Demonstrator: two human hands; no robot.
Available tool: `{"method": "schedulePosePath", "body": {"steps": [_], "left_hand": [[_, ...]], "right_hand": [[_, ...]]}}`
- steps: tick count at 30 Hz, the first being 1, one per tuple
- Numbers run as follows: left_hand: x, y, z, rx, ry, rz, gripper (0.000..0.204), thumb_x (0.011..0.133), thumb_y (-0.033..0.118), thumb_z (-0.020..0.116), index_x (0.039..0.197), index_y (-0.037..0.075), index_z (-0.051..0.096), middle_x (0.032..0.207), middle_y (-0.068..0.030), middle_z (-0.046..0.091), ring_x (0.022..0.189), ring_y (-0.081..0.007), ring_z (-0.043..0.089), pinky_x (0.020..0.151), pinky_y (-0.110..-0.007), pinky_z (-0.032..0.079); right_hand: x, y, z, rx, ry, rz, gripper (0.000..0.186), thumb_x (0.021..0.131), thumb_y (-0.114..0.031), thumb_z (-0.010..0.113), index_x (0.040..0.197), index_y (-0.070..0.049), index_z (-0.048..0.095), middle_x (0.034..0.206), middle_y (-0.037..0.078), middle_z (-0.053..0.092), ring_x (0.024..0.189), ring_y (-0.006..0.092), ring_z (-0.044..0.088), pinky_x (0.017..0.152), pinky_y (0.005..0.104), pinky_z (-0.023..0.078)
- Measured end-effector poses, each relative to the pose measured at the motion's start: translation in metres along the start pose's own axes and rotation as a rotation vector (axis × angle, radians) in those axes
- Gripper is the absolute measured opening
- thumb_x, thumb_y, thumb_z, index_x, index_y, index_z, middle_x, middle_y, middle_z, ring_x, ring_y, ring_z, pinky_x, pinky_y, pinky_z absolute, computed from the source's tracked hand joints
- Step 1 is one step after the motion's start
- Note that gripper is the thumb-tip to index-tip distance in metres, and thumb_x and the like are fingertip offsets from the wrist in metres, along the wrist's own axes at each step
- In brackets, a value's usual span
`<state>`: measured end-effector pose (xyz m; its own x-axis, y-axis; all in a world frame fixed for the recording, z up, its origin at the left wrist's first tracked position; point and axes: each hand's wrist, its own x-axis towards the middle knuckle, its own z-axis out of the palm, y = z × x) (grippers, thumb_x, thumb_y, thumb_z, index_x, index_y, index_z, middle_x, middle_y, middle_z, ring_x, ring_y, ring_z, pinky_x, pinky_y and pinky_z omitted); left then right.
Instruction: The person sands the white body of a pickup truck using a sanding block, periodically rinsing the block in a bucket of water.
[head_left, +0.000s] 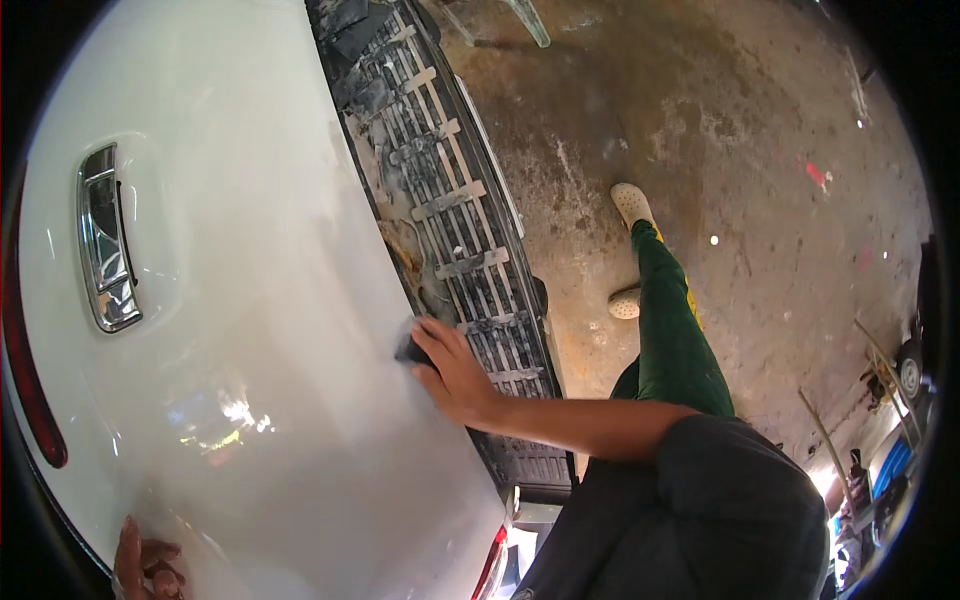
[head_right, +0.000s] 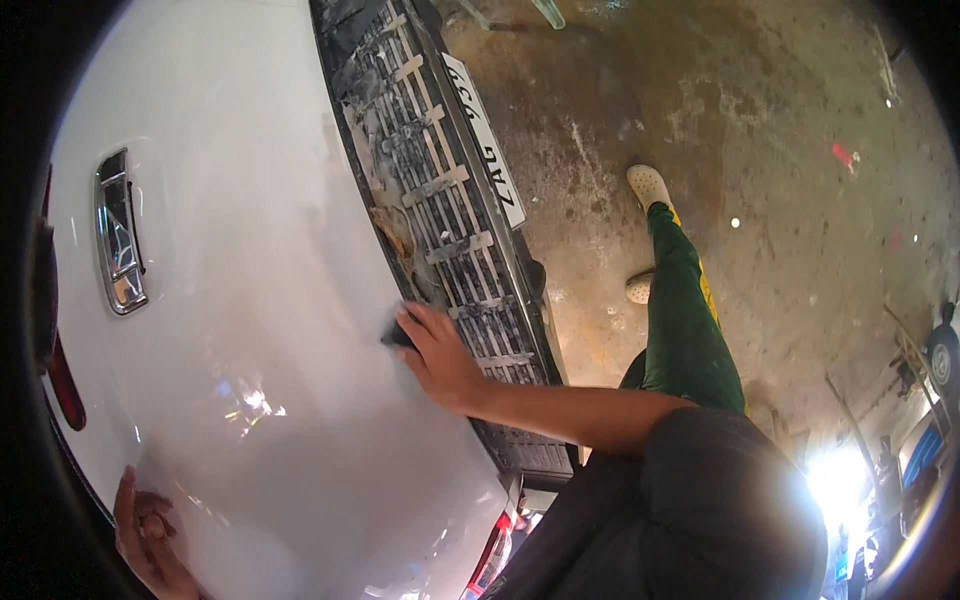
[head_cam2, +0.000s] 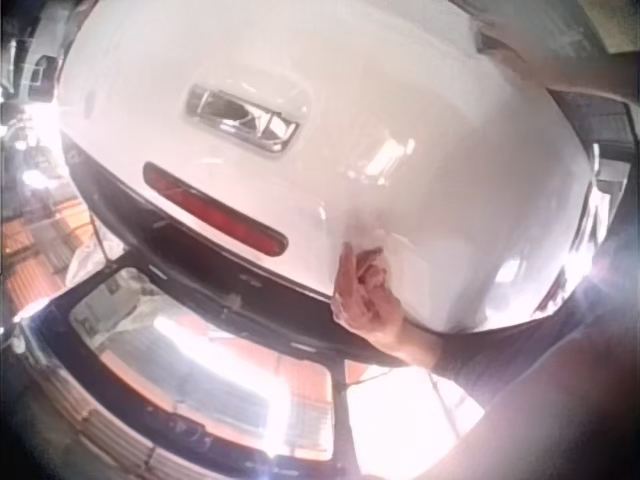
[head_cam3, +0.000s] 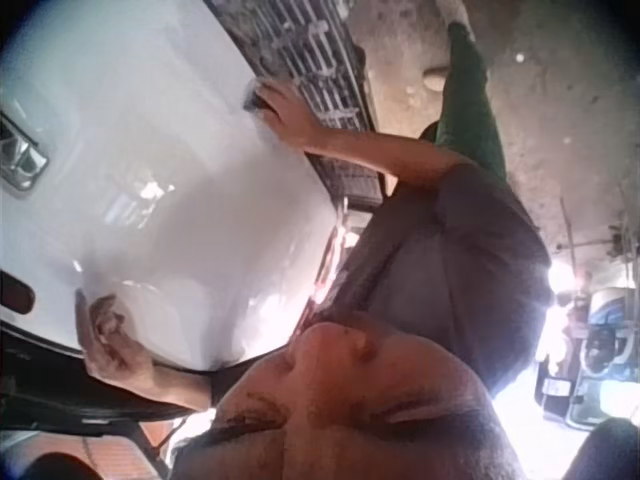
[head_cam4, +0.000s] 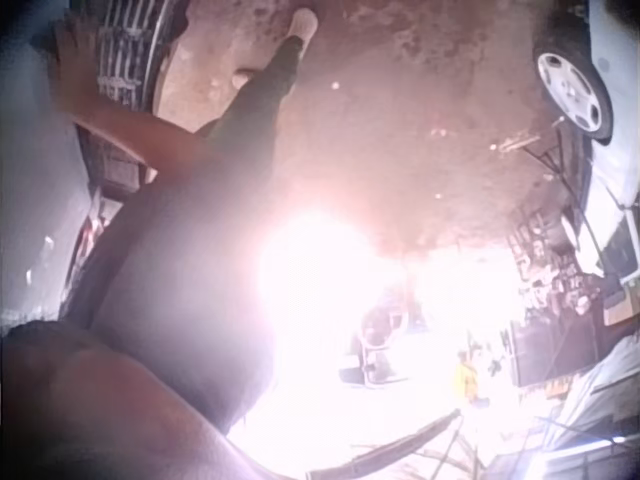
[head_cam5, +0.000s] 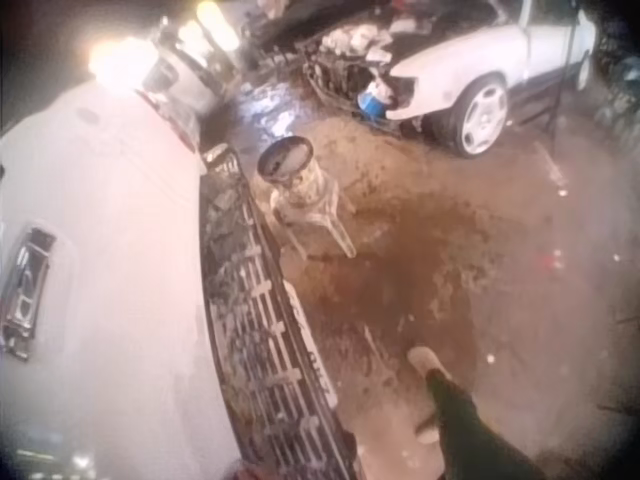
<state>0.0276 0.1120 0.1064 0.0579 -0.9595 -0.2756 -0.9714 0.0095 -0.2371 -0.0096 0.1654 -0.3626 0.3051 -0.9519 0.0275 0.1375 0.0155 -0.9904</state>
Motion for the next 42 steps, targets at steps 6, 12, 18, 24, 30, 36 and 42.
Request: {"method": "schedulePosePath", "body": {"steps": [6,12,18,24,30,36,42], "left_hand": [[0.004,0.007,-0.002,0.011,0.019,0.035,0.043,0.106,0.025,0.055,0.132,-0.009,0.061,0.094,-0.0152,0.074,0.076,-0.0199,0.070,0.060,-0.028,0.053],[-0.023,-0.032,0.010,0.070,0.000,0.008,0.045,0.104,0.023,0.051,0.142,-0.001,0.054,0.092,-0.0082,0.062,0.071,-0.0136,0.054,0.062,-0.029,0.042],[0.004,-0.010,0.019,0.119,0.010,0.259,0.035,0.103,0.016,0.053,0.132,-0.002,0.061,0.077,-0.0099,0.062,0.062,-0.0187,0.056,0.058,-0.034,0.044],[0.013,0.009,0.021,0.143,-0.053,0.309,0.030,0.101,0.017,0.059,0.125,0.000,0.064,0.072,-0.0094,0.060,0.059,-0.0226,0.057,0.058,-0.038,0.044],[0.002,0.009,0.016,0.072,-0.042,0.330,0.032,0.101,0.017,0.058,0.126,-0.001,0.063,0.070,-0.0089,0.061,0.057,-0.0221,0.057,0.056,-0.037,0.044],[-0.004,0.008,-0.007,0.032,-0.142,0.347,0.042,0.106,0.023,0.053,0.138,-0.005,0.055,0.101,-0.0154,0.064,0.080,-0.0254,0.063,0.070,-0.037,0.050],[-0.002,-0.004,0.009,0.092,0.008,0.300,0.035,0.105,0.018,0.051,0.134,-0.001,0.060,0.078,-0.0092,0.064,0.059,-0.0147,0.054,0.053,-0.031,0.040]], "right_hand": [[0.207,0.011,-0.021,0.011,0.245,-0.020,0.044,0.097,-0.016,0.060,0.134,0.007,0.052,0.137,0.028,0.052,0.127,0.0441,0.048,0.110,0.0485,0.038],[0.203,-0.020,-0.043,0.308,0.211,0.128,0.044,0.099,-0.024,0.058,0.133,0.005,0.057,0.135,0.022,0.057,0.125,0.0338,0.054,0.109,0.0400,0.040],[0.122,-0.040,-0.028,0.441,0.184,0.452,0.045,0.103,-0.029,0.053,0.134,0.003,0.056,0.132,0.019,0.061,0.124,0.0298,0.056,0.107,0.0358,0.040],[0.130,-0.037,-0.019,0.007,0.131,0.177,0.041,0.101,-0.026,0.056,0.122,0.009,0.052,0.122,0.032,0.058,0.117,0.0458,0.056,0.098,0.0467,0.044],[0.032,-0.061,-0.012,0.024,0.030,0.292,0.031,0.097,-0.023,0.061,0.105,0.005,0.051,0.106,0.031,0.057,0.105,0.0455,0.057,0.091,0.0516,0.044],[0.050,-0.059,-0.034,-0.032,-0.140,0.350,0.032,0.098,-0.025,0.060,0.107,0.005,0.053,0.105,0.030,0.060,0.101,0.0442,0.060,0.088,0.0499,0.046],[0.007,-0.062,-0.030,0.107,-0.100,0.463,0.038,0.097,-0.025,0.060,0.118,0.006,0.054,0.113,0.030,0.062,0.108,0.0421,0.062,0.093,0.0472,0.047]]}}
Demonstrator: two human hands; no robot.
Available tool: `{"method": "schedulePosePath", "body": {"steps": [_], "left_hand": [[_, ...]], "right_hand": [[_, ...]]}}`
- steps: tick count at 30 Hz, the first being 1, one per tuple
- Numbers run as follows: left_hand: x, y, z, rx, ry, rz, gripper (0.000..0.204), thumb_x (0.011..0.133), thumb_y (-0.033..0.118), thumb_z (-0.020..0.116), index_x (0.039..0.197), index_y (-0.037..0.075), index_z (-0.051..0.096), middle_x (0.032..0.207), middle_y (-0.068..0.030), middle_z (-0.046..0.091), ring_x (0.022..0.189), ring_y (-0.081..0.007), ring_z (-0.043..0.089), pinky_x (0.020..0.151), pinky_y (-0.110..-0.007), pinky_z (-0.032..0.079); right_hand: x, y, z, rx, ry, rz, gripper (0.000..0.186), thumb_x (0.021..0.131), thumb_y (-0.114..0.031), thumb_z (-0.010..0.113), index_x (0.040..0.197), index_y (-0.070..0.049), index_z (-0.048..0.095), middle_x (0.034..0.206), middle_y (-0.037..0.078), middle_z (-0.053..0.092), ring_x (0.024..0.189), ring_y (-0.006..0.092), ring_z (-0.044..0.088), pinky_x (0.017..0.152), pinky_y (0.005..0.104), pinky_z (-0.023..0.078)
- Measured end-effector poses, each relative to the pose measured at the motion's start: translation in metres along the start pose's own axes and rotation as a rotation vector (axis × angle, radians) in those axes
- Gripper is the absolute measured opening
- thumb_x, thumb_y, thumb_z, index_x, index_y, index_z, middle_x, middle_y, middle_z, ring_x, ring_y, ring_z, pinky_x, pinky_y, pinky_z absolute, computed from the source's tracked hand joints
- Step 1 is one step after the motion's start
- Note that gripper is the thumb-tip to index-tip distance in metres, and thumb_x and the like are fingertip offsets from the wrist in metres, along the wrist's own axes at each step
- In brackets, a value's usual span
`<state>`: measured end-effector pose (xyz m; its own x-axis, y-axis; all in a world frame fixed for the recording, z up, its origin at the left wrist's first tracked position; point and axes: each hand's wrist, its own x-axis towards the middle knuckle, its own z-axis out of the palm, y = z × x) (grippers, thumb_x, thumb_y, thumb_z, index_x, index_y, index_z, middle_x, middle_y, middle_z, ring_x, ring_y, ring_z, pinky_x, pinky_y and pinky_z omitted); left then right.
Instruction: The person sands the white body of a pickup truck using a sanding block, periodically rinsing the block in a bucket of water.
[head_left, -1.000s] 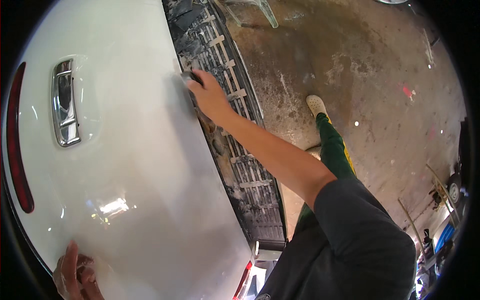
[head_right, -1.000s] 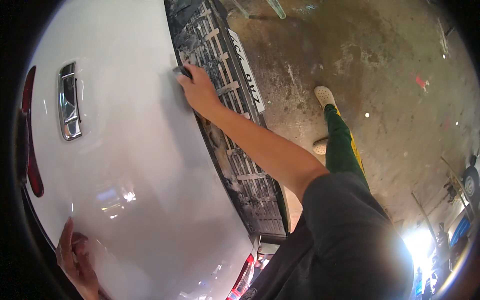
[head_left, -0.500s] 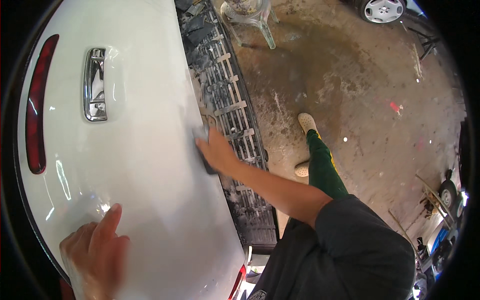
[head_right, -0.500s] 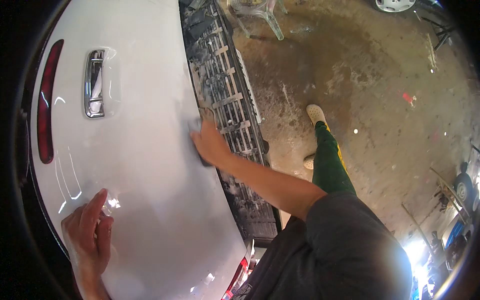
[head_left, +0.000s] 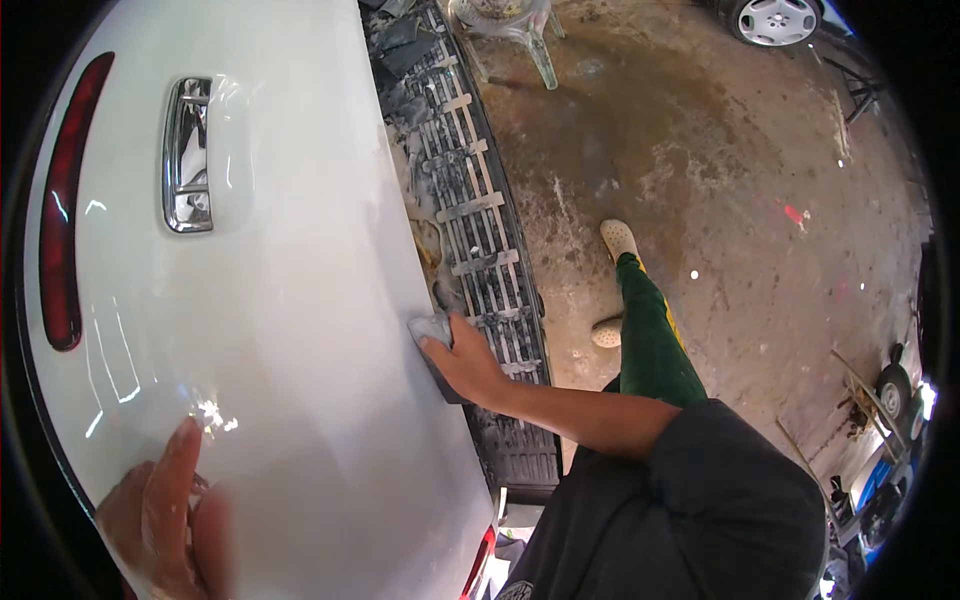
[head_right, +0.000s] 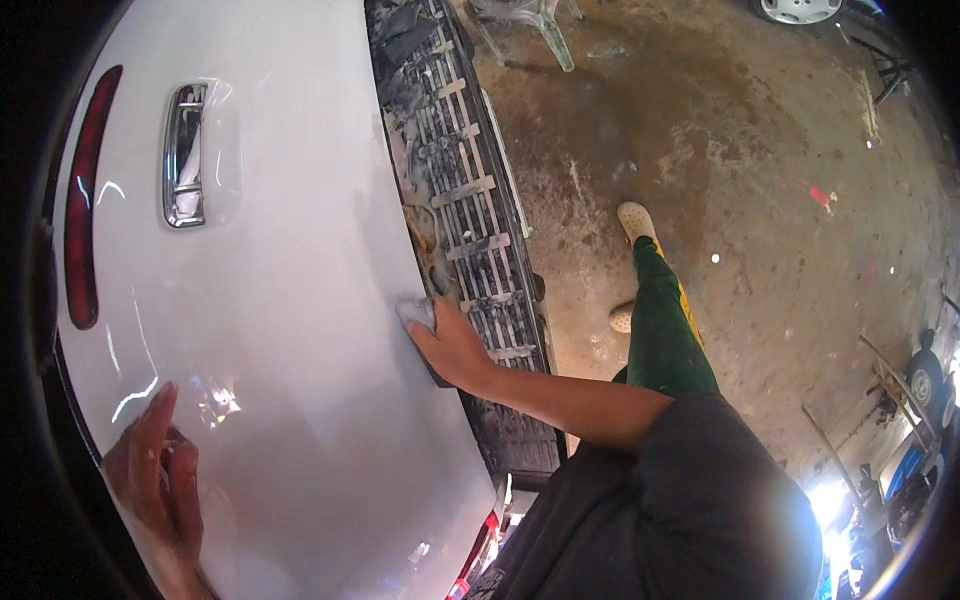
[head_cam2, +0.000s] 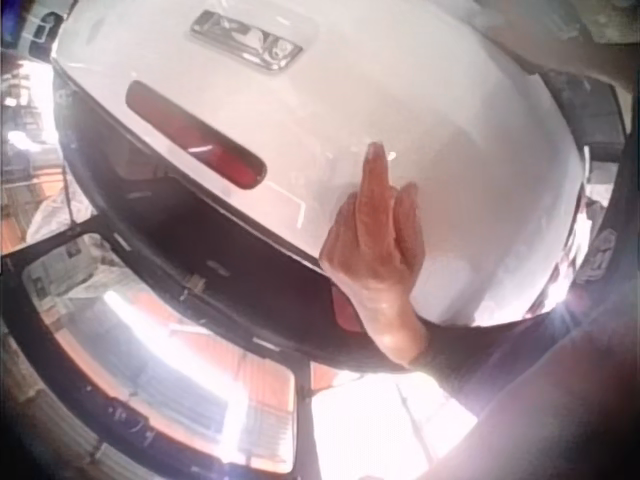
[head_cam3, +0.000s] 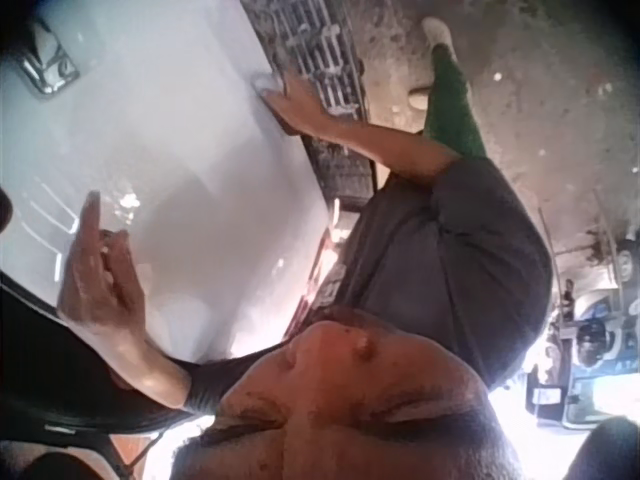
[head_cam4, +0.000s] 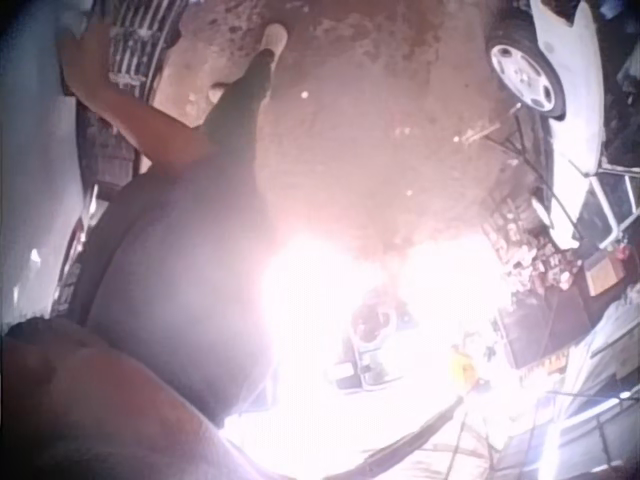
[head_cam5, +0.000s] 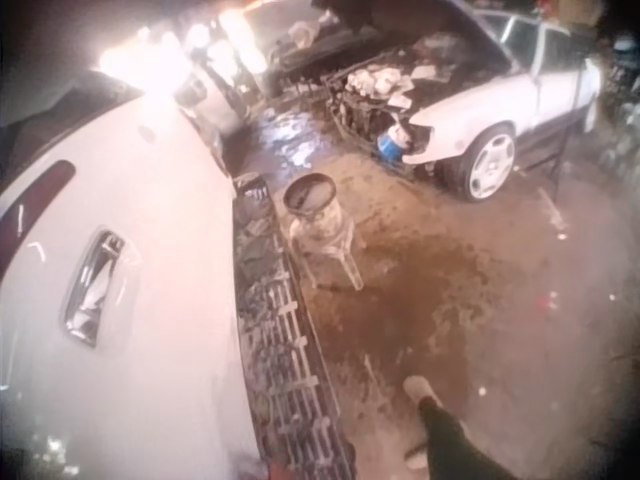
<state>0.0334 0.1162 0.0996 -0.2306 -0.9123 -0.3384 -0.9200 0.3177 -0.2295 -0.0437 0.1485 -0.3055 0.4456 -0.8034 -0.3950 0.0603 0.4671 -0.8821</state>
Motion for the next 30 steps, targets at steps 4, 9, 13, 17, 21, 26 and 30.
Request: {"method": "schedulePosePath", "body": {"steps": [4,9,13,17,21,26,30], "left_hand": [[-0.003,-0.001,-0.010,0.090,0.004,-0.012,0.034,0.104,0.013,0.054,0.135,0.001,0.061,0.084,-0.0110,0.067,0.062,-0.0147,0.053,0.055,-0.031,0.042],[0.017,0.013,0.000,0.020,0.109,-0.076,0.033,0.093,0.007,0.067,0.126,-0.001,0.065,0.075,-0.0122,0.066,0.058,-0.0219,0.061,0.053,-0.032,0.047],[0.019,0.024,-0.006,-0.057,0.141,-0.163,0.029,0.094,0.007,0.068,0.121,0.000,0.067,0.082,-0.0150,0.070,0.062,-0.0235,0.065,0.056,-0.034,0.049],[0.010,0.019,-0.007,-0.055,0.105,-0.178,0.031,0.095,0.004,0.065,0.126,0.001,0.066,0.090,-0.0154,0.070,0.063,-0.0209,0.062,0.057,-0.033,0.048],[0.017,0.023,-0.001,-0.031,0.133,-0.178,0.025,0.094,0.009,0.068,0.117,0.000,0.068,0.087,-0.0174,0.072,0.067,-0.0287,0.069,0.062,-0.038,0.053],[0.030,0.019,0.002,0.123,-0.018,-0.229,0.026,0.093,0.013,0.068,0.118,0.004,0.068,0.096,-0.0135,0.071,0.088,-0.0288,0.069,0.073,-0.041,0.054],[0.011,0.004,0.044,0.255,-0.071,0.032,0.040,0.086,0.015,0.072,0.125,0.005,0.065,0.132,-0.0121,0.062,0.131,-0.0336,0.051,0.115,-0.051,0.037]], "right_hand": [[-0.007,0.000,-0.012,0.068,-0.153,-0.040,0.056,0.093,-0.023,0.061,0.141,0.001,0.046,0.119,0.028,0.063,0.114,0.0397,0.062,0.097,0.0445,0.047],[0.084,-0.082,-0.079,-0.617,-0.576,-0.025,0.102,0.084,-0.019,0.063,0.165,-0.015,0.002,0.105,0.024,0.067,0.098,0.0362,0.067,0.089,0.0395,0.051],[0.101,-0.072,-0.070,-0.496,-0.742,-0.062,0.105,0.083,-0.014,0.060,0.165,-0.016,-0.005,0.079,0.011,0.059,0.067,0.0245,0.055,0.065,0.0365,0.047],[0.055,-0.063,-0.054,-0.573,-0.841,-0.012,0.106,0.084,-0.013,0.060,0.164,-0.013,-0.010,0.076,0.009,0.056,0.063,0.0212,0.052,0.061,0.0357,0.045],[0.025,-0.057,-0.054,-0.563,-0.899,0.038,0.107,0.085,-0.013,0.058,0.163,-0.015,-0.015,0.072,0.009,0.055,0.061,0.0206,0.052,0.059,0.0353,0.043],[0.015,-0.047,-0.075,-0.543,-0.925,0.001,0.102,0.085,-0.013,0.057,0.165,-0.017,-0.007,0.072,0.009,0.056,0.063,0.0223,0.054,0.061,0.0369,0.044],[0.008,-0.048,-0.095,-0.693,-0.923,-0.187,0.088,0.085,-0.020,0.061,0.163,-0.011,0.019,0.093,0.019,0.071,0.083,0.0325,0.070,0.076,0.0446,0.052]]}}
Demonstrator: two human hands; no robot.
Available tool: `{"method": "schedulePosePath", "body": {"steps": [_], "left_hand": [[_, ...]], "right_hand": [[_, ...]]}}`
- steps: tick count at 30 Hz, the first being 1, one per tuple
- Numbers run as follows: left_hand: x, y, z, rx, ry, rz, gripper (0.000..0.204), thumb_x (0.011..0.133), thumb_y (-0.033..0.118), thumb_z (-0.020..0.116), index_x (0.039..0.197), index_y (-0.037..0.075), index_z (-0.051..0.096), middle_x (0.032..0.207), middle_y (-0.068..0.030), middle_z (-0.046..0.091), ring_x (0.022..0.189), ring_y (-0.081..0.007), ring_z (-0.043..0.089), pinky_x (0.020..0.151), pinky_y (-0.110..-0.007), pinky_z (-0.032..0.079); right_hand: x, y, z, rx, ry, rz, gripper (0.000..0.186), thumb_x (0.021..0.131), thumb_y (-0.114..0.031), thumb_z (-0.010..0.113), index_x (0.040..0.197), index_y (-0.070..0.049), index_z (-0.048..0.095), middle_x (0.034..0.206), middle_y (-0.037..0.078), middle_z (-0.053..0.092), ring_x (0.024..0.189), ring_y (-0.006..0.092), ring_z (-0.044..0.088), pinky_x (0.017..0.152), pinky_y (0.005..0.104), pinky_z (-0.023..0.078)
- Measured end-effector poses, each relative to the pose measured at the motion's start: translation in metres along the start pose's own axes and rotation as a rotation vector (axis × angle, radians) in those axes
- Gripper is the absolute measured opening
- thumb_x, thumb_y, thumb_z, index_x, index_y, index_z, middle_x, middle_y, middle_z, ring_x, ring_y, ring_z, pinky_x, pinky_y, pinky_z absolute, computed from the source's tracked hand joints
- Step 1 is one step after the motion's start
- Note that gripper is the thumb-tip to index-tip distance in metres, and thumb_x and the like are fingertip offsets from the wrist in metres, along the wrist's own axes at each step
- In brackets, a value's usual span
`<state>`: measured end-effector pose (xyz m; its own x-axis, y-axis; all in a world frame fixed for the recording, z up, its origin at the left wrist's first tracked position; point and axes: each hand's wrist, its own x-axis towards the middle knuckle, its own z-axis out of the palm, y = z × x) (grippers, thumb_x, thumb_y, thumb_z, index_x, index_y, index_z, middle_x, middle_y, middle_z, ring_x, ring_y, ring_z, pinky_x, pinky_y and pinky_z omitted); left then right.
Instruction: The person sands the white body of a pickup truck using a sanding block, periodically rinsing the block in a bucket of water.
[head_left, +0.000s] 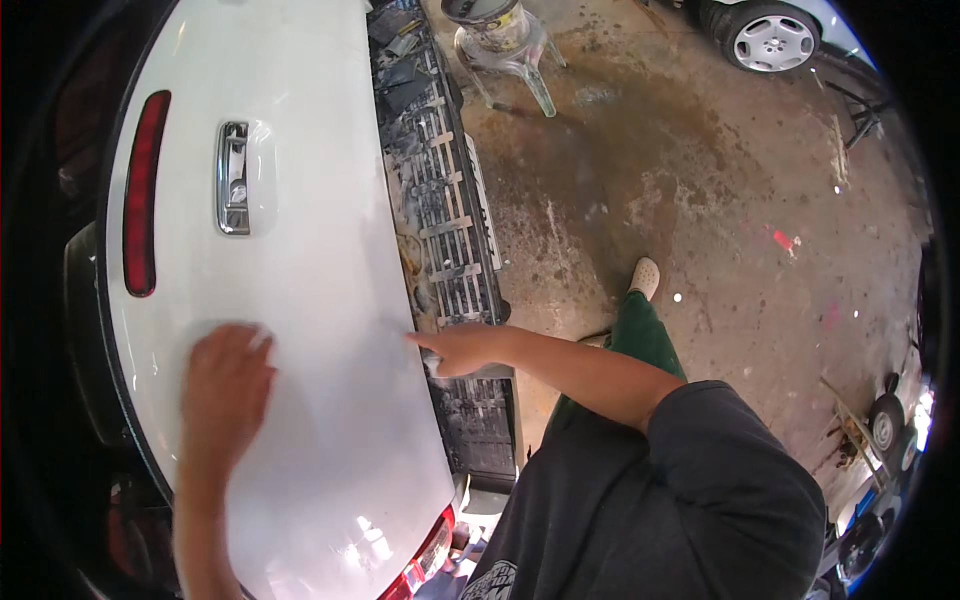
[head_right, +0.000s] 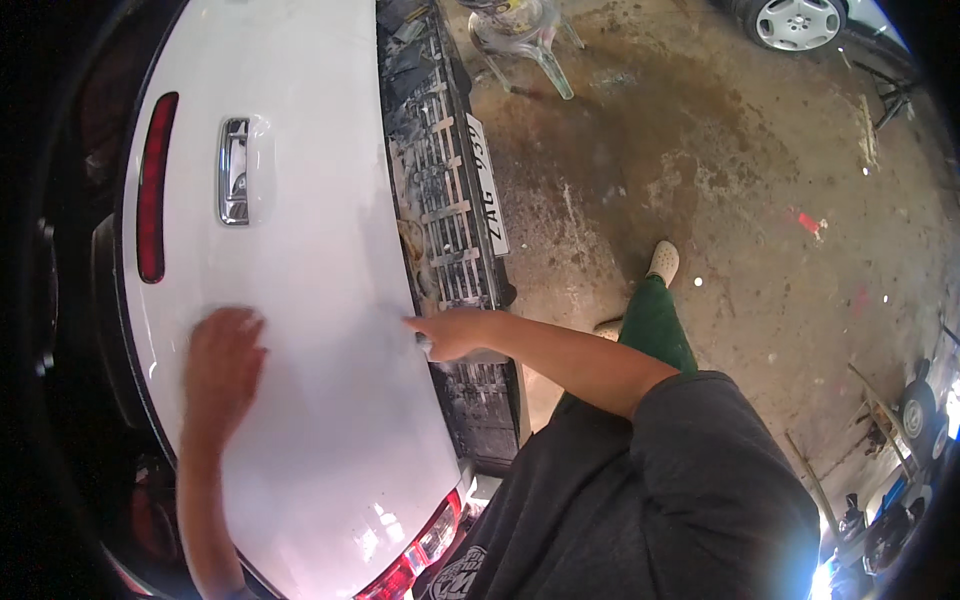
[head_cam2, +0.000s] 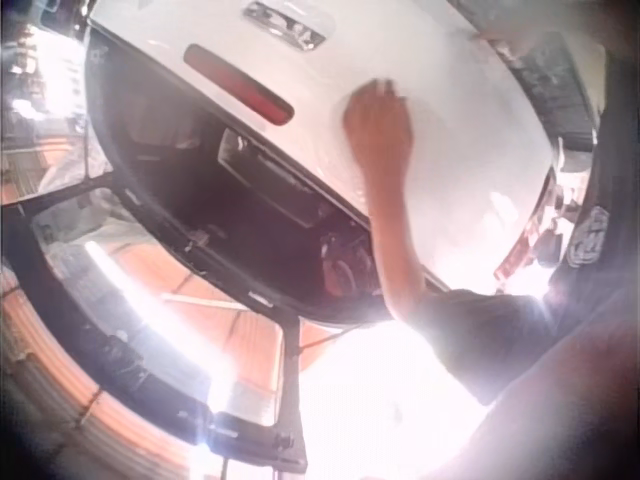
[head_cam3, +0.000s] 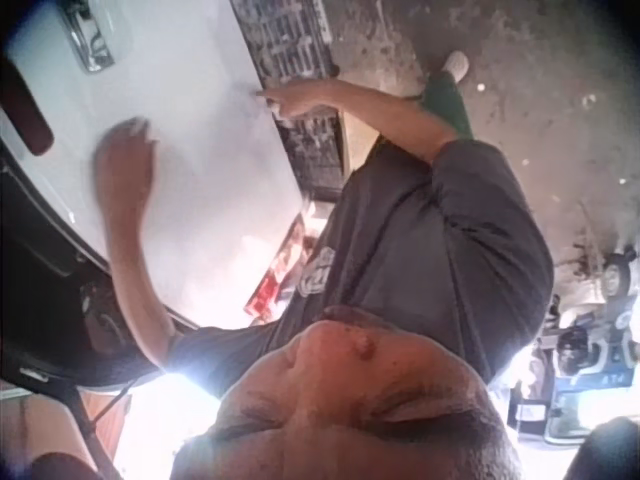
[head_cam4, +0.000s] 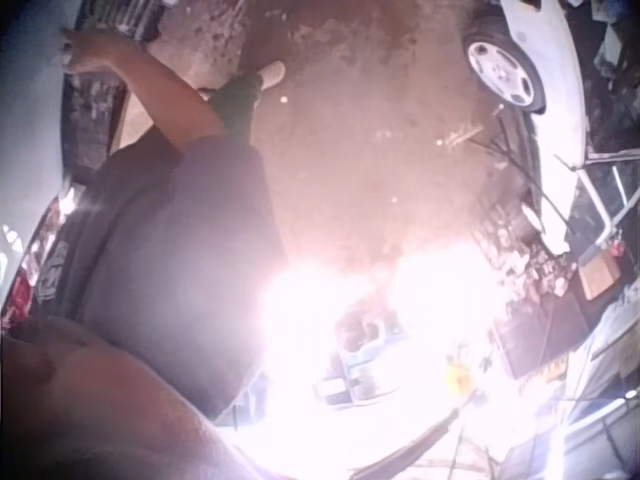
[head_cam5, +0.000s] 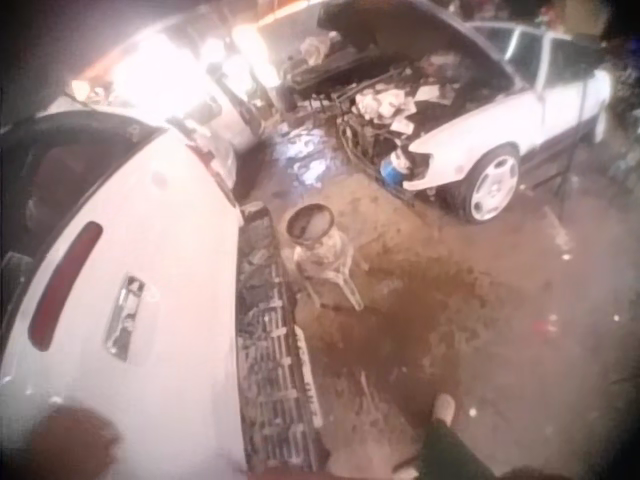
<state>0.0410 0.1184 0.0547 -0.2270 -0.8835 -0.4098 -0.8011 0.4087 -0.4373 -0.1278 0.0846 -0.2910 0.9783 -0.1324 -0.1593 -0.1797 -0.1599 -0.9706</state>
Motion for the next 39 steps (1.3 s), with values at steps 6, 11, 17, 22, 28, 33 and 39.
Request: {"method": "schedulePosePath", "body": {"steps": [6,11,17,22,28,33,39], "left_hand": [[0.055,0.063,0.115,0.139,-0.372,0.211,0.061,0.092,0.044,0.065,0.140,0.007,0.058,0.152,-0.0049,0.051,0.151,-0.0291,0.027,0.127,-0.055,0.010],[0.120,0.076,0.164,0.363,-0.532,0.230,0.066,0.097,0.051,0.056,0.147,0.009,0.052,0.161,-0.0018,0.040,0.155,-0.0261,0.018,0.128,-0.054,0.004],[0.122,0.082,0.164,0.385,-0.635,0.232,0.073,0.098,0.052,0.054,0.155,0.008,0.040,0.165,-0.0044,0.033,0.156,-0.0241,0.016,0.128,-0.053,0.002],[0.094,0.097,0.146,0.351,-0.707,0.199,0.079,0.098,0.053,0.054,0.156,0.002,0.036,0.166,-0.0105,0.028,0.157,-0.0251,0.015,0.128,-0.052,0.001],[0.086,0.102,0.145,0.325,-0.840,0.203,0.081,0.099,0.054,0.049,0.157,0.000,0.032,0.168,-0.0120,0.024,0.157,-0.0247,0.013,0.128,-0.051,0.000],[0.157,0.080,0.203,0.377,-0.581,0.070,0.081,0.099,0.054,0.049,0.158,0.001,0.031,0.168,-0.0120,0.023,0.157,-0.0245,0.013,0.128,-0.050,0.001],[0.257,0.047,0.240,0.451,-0.399,-0.085,0.089,0.096,0.060,0.052,0.159,0.002,0.026,0.169,-0.0114,0.019,0.157,-0.0256,0.011,0.129,-0.048,0.003]], "right_hand": [[-0.133,0.063,-0.087,0.175,0.205,0.227,0.071,0.085,-0.026,0.064,0.150,-0.010,0.043,0.118,0.026,0.068,0.105,0.0375,0.068,0.091,0.0458,0.051],[-0.286,0.157,-0.139,0.175,0.693,0.401,0.068,0.084,-0.022,0.066,0.149,-0.012,0.045,0.111,0.019,0.067,0.098,0.0286,0.067,0.086,0.0416,0.051],[-0.432,0.237,-0.156,0.268,0.999,0.573,0.063,0.085,-0.016,0.060,0.146,-0.010,0.049,0.117,0.018,0.064,0.104,0.0266,0.061,0.093,0.0383,0.048],[-0.463,0.256,-0.158,0.168,1.075,0.663,0.061,0.083,-0.015,0.058,0.143,-0.006,0.051,0.112,0.018,0.064,0.097,0.0266,0.061,0.087,0.0374,0.048],[-0.465,0.249,-0.157,0.016,1.140,0.583,0.060,0.083,-0.015,0.058,0.142,-0.003,0.051,0.105,0.022,0.065,0.089,0.0316,0.061,0.083,0.0394,0.048],[-0.487,0.267,-0.135,-0.171,1.206,0.554,0.059,0.084,-0.012,0.057,0.142,-0.004,0.050,0.100,0.019,0.064,0.086,0.0295,0.060,0.081,0.0391,0.048],[-0.507,0.214,-0.137,0.196,1.118,0.829,0.060,0.085,-0.010,0.058,0.144,-0.006,0.047,0.100,0.017,0.060,0.090,0.0268,0.059,0.085,0.0369,0.048]]}}
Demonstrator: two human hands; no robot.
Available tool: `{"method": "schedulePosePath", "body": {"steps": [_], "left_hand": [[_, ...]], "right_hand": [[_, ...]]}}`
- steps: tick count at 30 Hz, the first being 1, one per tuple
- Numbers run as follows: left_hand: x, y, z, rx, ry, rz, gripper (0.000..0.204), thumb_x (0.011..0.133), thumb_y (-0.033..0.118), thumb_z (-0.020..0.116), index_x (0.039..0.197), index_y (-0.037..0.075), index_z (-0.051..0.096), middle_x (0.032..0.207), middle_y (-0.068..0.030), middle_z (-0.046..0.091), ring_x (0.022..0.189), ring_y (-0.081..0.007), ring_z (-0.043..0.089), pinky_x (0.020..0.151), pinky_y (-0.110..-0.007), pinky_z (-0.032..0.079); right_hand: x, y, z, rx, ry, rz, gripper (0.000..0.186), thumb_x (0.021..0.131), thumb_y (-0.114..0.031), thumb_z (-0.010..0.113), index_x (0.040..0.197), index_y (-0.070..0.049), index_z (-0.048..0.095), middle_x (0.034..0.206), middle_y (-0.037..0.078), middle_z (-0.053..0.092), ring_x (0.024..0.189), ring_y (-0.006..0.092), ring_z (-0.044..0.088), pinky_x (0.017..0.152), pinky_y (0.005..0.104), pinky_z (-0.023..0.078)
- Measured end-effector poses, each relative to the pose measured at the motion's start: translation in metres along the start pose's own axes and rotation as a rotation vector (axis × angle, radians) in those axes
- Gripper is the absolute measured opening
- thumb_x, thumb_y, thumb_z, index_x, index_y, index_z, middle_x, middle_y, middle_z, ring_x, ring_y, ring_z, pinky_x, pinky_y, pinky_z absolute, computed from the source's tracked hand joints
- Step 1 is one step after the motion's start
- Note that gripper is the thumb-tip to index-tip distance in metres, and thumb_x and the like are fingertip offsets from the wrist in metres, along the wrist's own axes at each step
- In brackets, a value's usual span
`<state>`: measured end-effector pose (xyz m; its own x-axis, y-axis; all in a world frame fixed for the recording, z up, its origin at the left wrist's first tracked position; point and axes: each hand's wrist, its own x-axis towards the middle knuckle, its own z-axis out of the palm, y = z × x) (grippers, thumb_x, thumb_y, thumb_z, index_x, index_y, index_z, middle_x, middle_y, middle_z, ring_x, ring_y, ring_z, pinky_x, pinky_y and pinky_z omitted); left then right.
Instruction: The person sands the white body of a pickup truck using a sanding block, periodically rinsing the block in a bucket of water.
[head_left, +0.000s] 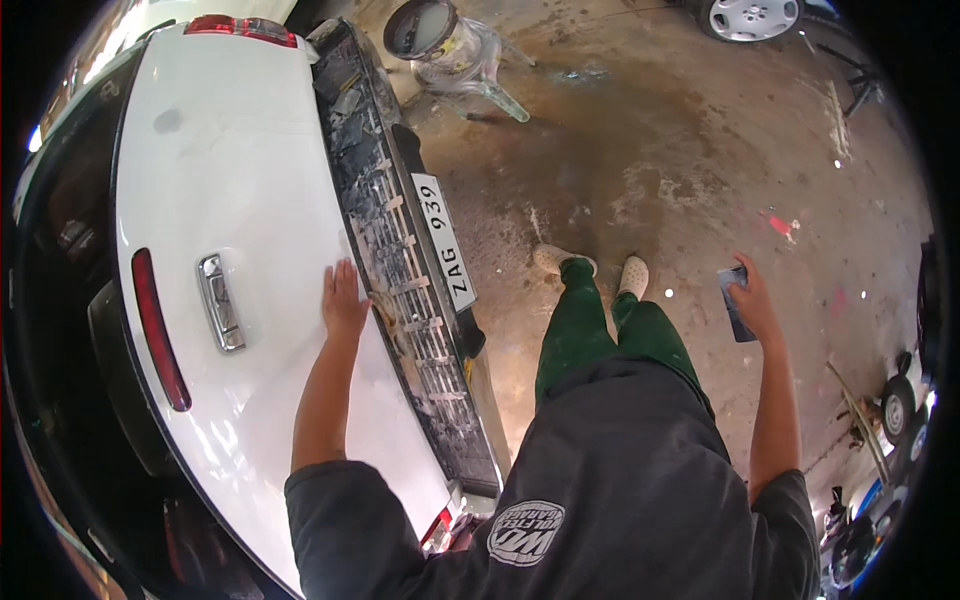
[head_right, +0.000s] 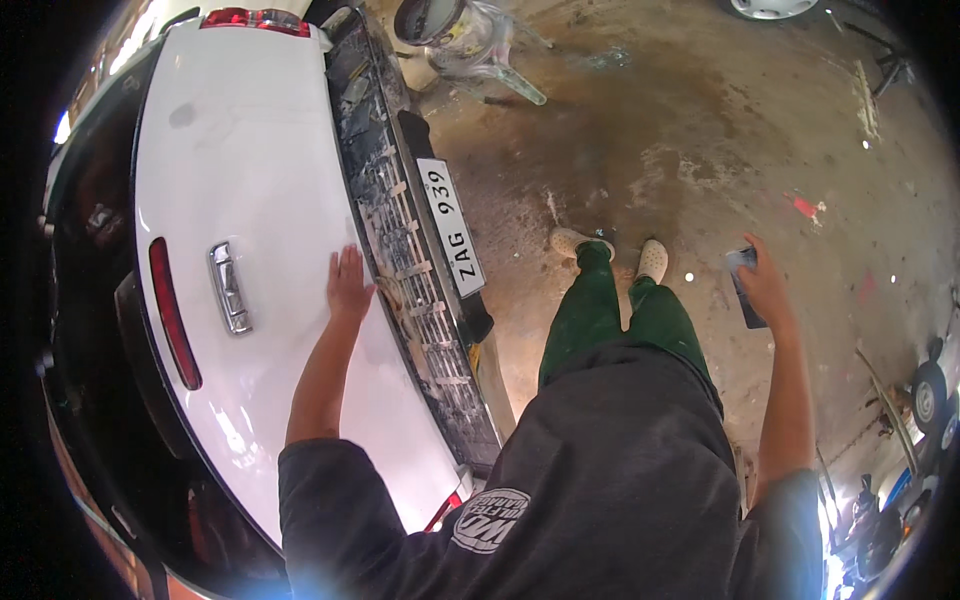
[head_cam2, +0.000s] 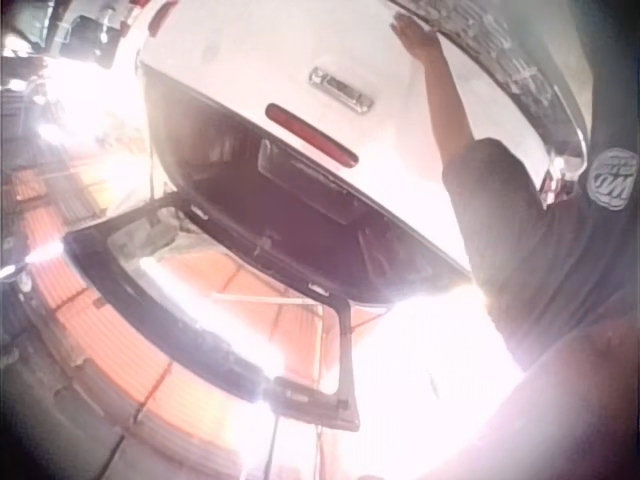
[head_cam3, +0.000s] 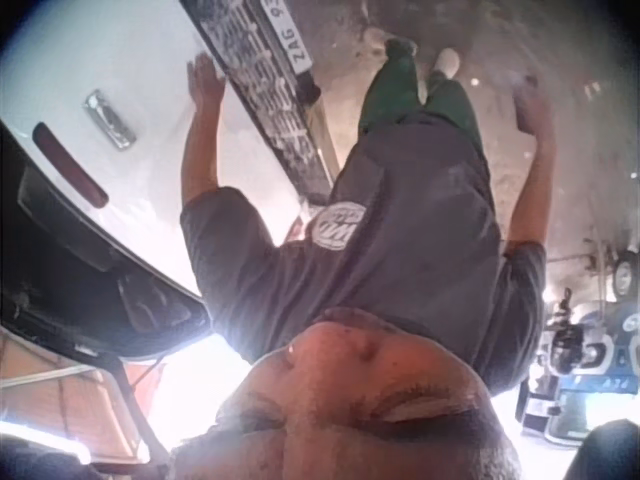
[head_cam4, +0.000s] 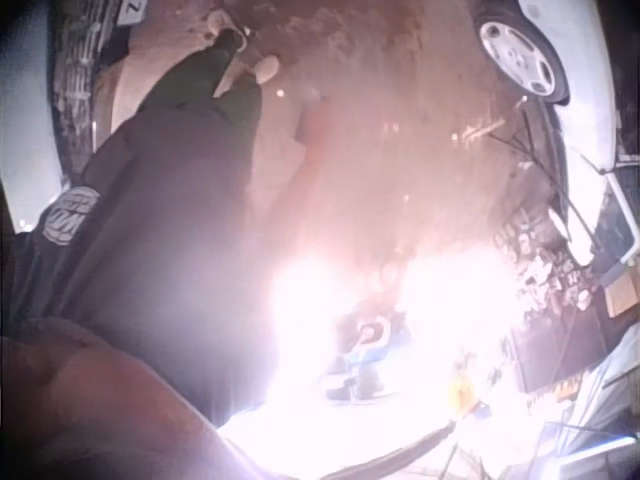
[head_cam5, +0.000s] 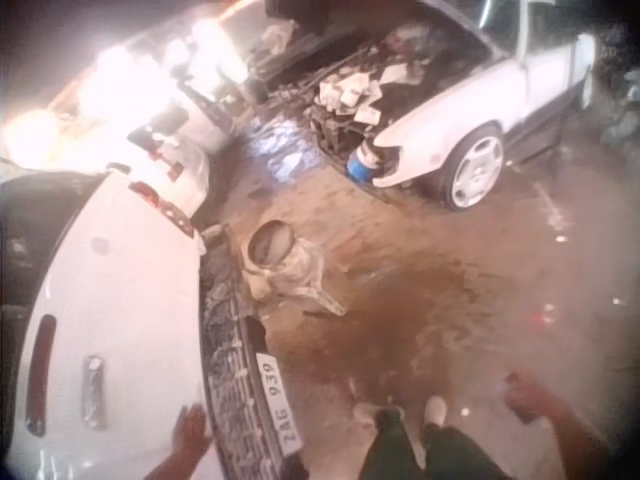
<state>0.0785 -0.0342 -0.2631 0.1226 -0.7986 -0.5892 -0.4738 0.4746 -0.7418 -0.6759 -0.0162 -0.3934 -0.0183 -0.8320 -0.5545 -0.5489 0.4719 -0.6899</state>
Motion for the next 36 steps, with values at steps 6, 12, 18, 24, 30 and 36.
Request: {"method": "schedulePosePath", "body": {"steps": [6,12,18,24,30,36], "left_hand": [[0.009,0.012,-0.002,-0.045,0.012,-0.062,0.091,0.098,0.062,0.048,0.159,-0.001,0.023,0.170,-0.0143,0.016,0.158,-0.0268,0.006,0.129,-0.047,0.001],[-0.042,0.039,0.010,-0.143,-0.020,-0.029,0.095,0.096,0.062,0.050,0.160,-0.002,0.021,0.170,-0.0154,0.014,0.158,-0.0274,0.006,0.129,-0.046,0.002],[-0.083,0.060,0.015,-0.102,-0.063,-0.008,0.096,0.097,0.065,0.047,0.160,-0.002,0.020,0.170,-0.0158,0.013,0.158,-0.0276,0.003,0.128,-0.045,0.000],[-0.117,0.080,0.020,-0.100,-0.097,0.032,0.095,0.097,0.065,0.046,0.159,-0.002,0.021,0.170,-0.0165,0.013,0.158,-0.0295,0.003,0.128,-0.047,-0.001],[-0.152,0.094,0.018,-0.202,-0.070,0.030,0.096,0.095,0.063,0.051,0.158,-0.005,0.023,0.169,-0.0187,0.016,0.158,-0.0291,0.006,0.129,-0.045,0.001],[-0.184,0.111,0.015,-0.307,-0.084,0.028,0.099,0.093,0.059,0.056,0.157,-0.008,0.022,0.168,-0.0195,0.016,0.158,-0.0299,0.007,0.129,-0.045,0.003]], "right_hand": [[-0.024,0.009,-0.027,0.054,0.128,-0.001,0.058,0.087,-0.011,0.057,0.144,-0.006,0.048,0.110,0.017,0.060,0.095,0.0271,0.059,0.088,0.0359,0.047],[-0.018,-0.013,-0.010,-0.031,0.192,-0.113,0.057,0.088,-0.013,0.057,0.145,-0.008,0.048,0.123,0.020,0.060,0.105,0.0317,0.061,0.095,0.0378,0.047],[-0.014,-0.019,0.006,0.009,0.156,-0.150,0.059,0.088,-0.013,0.058,0.146,-0.012,0.048,0.113,0.019,0.062,0.091,0.0297,0.060,0.087,0.0377,0.048],[-0.013,-0.024,0.008,0.030,0.131,-0.148,0.058,0.088,-0.013,0.058,0.145,-0.013,0.049,0.111,0.019,0.062,0.090,0.0289,0.059,0.085,0.0369,0.048],[-0.002,-0.022,0.011,-0.010,0.135,-0.230,0.056,0.089,-0.014,0.058,0.145,-0.008,0.048,0.117,0.024,0.063,0.105,0.0375,0.063,0.092,0.0408,0.048],[0.000,-0.030,0.019,-0.002,0.149,-0.289,0.056,0.089,-0.015,0.058,0.144,-0.008,0.049,0.117,0.024,0.063,0.107,0.0385,0.062,0.095,0.0408,0.047]]}}
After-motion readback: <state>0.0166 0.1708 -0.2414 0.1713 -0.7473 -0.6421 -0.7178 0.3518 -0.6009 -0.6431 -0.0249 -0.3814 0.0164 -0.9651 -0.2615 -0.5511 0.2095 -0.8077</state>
